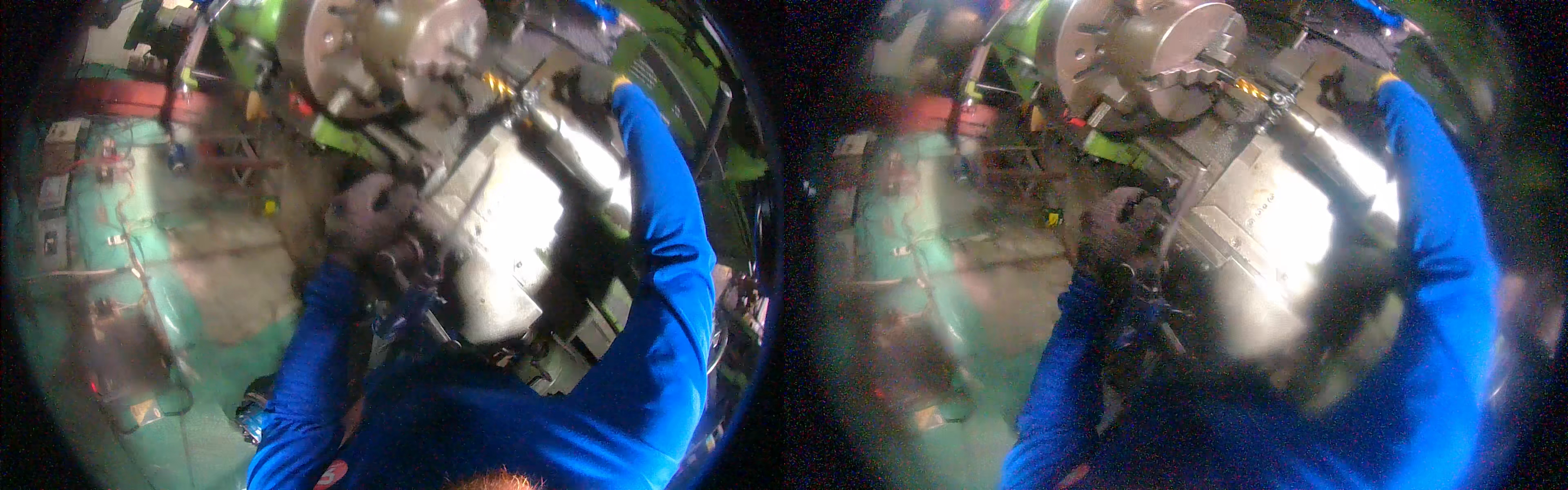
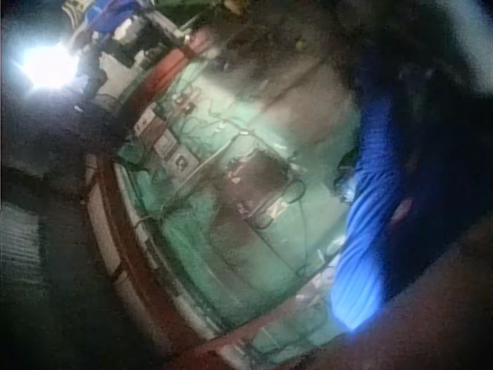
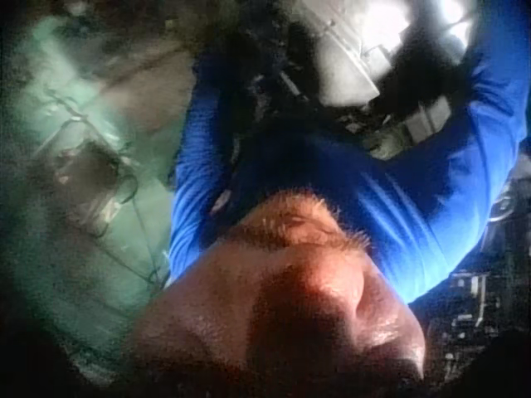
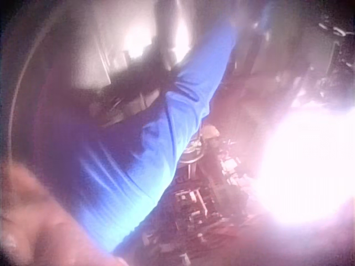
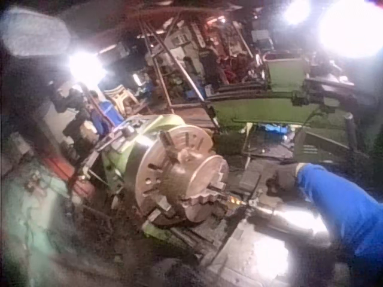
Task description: The person operates a large green lathe machine, using both hands to manipulate the controls and adjust the tool head while the metal workpiece rotates.
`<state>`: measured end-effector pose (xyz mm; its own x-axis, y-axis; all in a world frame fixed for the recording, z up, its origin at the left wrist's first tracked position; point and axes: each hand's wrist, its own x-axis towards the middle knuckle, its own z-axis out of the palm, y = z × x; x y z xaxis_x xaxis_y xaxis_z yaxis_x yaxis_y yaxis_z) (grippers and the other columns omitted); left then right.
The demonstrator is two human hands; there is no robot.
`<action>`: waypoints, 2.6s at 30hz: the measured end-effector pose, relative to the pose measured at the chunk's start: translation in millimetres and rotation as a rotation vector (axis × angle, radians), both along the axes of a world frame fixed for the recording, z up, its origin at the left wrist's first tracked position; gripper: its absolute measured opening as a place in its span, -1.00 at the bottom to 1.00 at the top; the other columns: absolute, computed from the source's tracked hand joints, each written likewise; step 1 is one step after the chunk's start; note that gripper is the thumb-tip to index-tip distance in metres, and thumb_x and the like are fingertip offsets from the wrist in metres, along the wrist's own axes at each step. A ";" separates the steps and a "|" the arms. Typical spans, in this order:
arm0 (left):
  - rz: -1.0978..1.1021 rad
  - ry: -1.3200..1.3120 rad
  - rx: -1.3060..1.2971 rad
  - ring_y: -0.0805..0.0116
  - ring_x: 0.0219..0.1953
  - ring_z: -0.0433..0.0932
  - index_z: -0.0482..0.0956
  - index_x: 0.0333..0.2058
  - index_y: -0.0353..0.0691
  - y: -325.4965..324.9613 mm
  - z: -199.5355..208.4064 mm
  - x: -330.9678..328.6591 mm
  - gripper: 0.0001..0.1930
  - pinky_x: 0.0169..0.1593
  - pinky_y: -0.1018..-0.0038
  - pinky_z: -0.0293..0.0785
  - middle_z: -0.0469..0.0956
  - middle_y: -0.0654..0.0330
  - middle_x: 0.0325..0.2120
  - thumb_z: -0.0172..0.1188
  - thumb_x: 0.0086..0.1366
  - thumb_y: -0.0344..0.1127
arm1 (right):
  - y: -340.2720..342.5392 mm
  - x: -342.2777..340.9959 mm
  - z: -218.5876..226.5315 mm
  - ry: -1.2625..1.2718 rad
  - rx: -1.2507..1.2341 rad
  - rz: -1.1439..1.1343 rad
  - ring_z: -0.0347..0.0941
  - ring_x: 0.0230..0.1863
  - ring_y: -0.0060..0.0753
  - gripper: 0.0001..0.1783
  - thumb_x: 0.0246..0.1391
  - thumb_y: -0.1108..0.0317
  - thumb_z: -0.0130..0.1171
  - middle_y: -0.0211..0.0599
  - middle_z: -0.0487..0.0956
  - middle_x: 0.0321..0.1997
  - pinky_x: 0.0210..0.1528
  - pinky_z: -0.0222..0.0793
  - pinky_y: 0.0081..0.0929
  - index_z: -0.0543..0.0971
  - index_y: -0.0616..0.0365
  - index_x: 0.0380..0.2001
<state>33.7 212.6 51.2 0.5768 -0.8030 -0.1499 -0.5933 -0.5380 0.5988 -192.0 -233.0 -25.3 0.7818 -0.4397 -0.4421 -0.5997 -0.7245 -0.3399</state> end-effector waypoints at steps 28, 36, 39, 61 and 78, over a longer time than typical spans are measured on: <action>0.126 0.204 0.055 0.24 -0.44 0.63 0.67 -0.33 -0.28 -9.8 24.3 -18.5 -0.67 -0.26 0.28 0.55 0.64 0.03 -0.50 0.37 0.24 -0.07 | 4.3 1.1 29.2 -0.339 -0.423 -0.228 0.57 0.07 0.17 -0.58 0.36 0.10 0.08 0.14 0.62 0.08 0.20 0.41 -0.08 0.62 0.19 0.06; 0.025 -0.086 -0.003 -0.06 -0.27 0.64 0.66 -0.37 -0.24 2.9 24.1 -15.1 -0.54 -0.15 0.17 0.53 0.64 -0.09 -0.38 0.24 0.30 0.13 | 128.6 8.0 170.5 -1.019 -0.336 -0.392 0.63 0.00 -0.10 -0.64 0.27 0.09 0.24 -0.08 0.70 -0.07 0.08 0.49 -0.26 0.66 0.09 -0.02; -0.008 -0.078 0.044 -0.04 -0.19 0.66 0.68 -0.29 -0.21 5.5 33.4 -14.1 -0.57 -0.09 0.19 0.53 0.66 -0.08 -0.30 0.22 0.31 0.11 | 204.6 -3.6 193.8 -1.159 -0.205 -0.492 0.63 -0.07 -0.28 -0.67 0.29 0.12 0.22 -0.13 0.71 -0.13 0.02 0.48 -0.36 0.66 0.12 -0.06; -0.124 0.099 -0.134 0.12 -0.21 0.67 0.71 -0.19 -0.13 3.2 19.4 -20.3 -0.63 -0.04 0.26 0.55 0.69 0.02 -0.25 0.19 0.32 0.04 | 274.9 -2.0 -59.4 -1.326 1.107 -1.074 0.40 -0.50 -0.51 -0.80 0.40 0.28 0.01 -0.40 0.47 -0.41 -0.48 0.33 -0.48 0.50 0.16 -0.08; -0.068 -0.005 0.039 -0.11 -0.07 0.61 0.71 -0.15 -0.05 6.2 35.7 -18.9 -0.60 0.04 0.11 0.53 0.66 -0.02 -0.15 0.11 0.35 0.12 | 316.3 12.7 70.9 -1.256 1.332 -1.084 0.42 -0.53 -0.37 -0.73 0.33 0.19 0.03 -0.34 0.44 -0.52 -0.45 0.38 -0.40 0.52 0.19 -0.21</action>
